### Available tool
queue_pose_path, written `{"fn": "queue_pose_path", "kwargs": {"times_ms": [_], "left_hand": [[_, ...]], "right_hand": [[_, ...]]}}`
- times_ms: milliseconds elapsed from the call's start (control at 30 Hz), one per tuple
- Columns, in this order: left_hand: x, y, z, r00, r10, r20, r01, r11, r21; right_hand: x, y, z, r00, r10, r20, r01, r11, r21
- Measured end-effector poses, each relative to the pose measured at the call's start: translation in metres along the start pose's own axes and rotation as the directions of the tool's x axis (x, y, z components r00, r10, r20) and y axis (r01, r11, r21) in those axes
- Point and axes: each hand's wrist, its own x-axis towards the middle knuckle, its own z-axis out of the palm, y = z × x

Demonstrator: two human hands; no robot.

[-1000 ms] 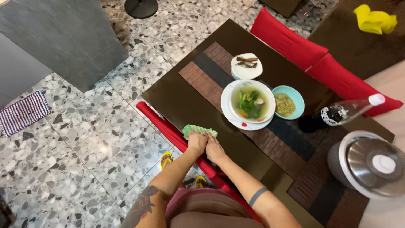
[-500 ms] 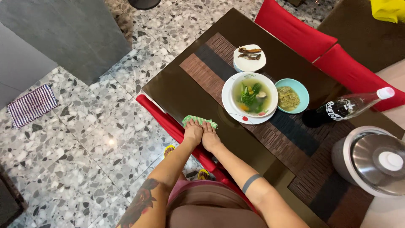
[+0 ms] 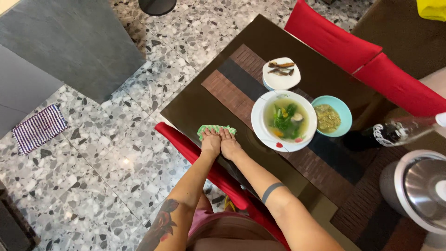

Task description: The person wipes a dark dining table surface with a green cloth while seated. Bowls of food, a bottle, and a rice cooker remain on the table throughout the clip.

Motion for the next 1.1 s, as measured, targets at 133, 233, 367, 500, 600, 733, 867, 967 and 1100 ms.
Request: {"fn": "queue_pose_path", "kwargs": {"times_ms": [133,233,367,500,600,733,867,967,1100], "left_hand": [[0.018,-0.010,-0.034,0.999,0.042,-0.007,-0.042,0.998,0.055],[0.031,-0.015,-0.069,0.994,0.111,-0.011,-0.108,0.985,0.138],[0.053,-0.025,-0.103,0.985,0.174,-0.021,-0.165,0.961,0.221],[0.095,-0.054,-0.106,0.978,0.205,-0.050,-0.183,0.942,0.280],[0.114,-0.053,-0.132,0.979,0.193,-0.069,-0.177,0.967,0.186],[0.187,-0.075,-0.074,0.990,0.076,-0.115,-0.069,0.995,0.069],[0.195,-0.073,-0.082,0.995,0.041,-0.092,-0.044,0.999,-0.030],[0.180,-0.078,-0.093,0.999,-0.005,-0.039,0.001,0.996,-0.084],[0.162,-0.081,-0.092,0.996,-0.067,0.053,0.071,0.994,-0.087]], "right_hand": [[0.033,-0.015,-0.017,0.999,0.028,0.017,-0.028,0.999,0.028],[0.065,-0.021,-0.022,0.999,-0.032,-0.006,0.032,0.997,-0.066],[0.104,-0.028,-0.032,0.999,-0.030,-0.021,0.028,0.994,-0.104],[0.138,-0.040,-0.047,0.998,-0.032,-0.047,0.024,0.985,-0.169],[0.171,-0.038,-0.050,0.998,-0.037,-0.045,0.031,0.990,-0.137],[0.203,-0.042,-0.054,0.998,-0.019,-0.057,0.013,0.995,-0.100],[0.216,-0.043,-0.055,0.997,-0.042,-0.066,0.034,0.991,-0.128],[0.214,-0.041,-0.045,0.996,-0.043,-0.081,0.034,0.994,-0.107],[0.202,-0.044,-0.036,0.994,-0.056,-0.097,0.047,0.995,-0.091]]}}
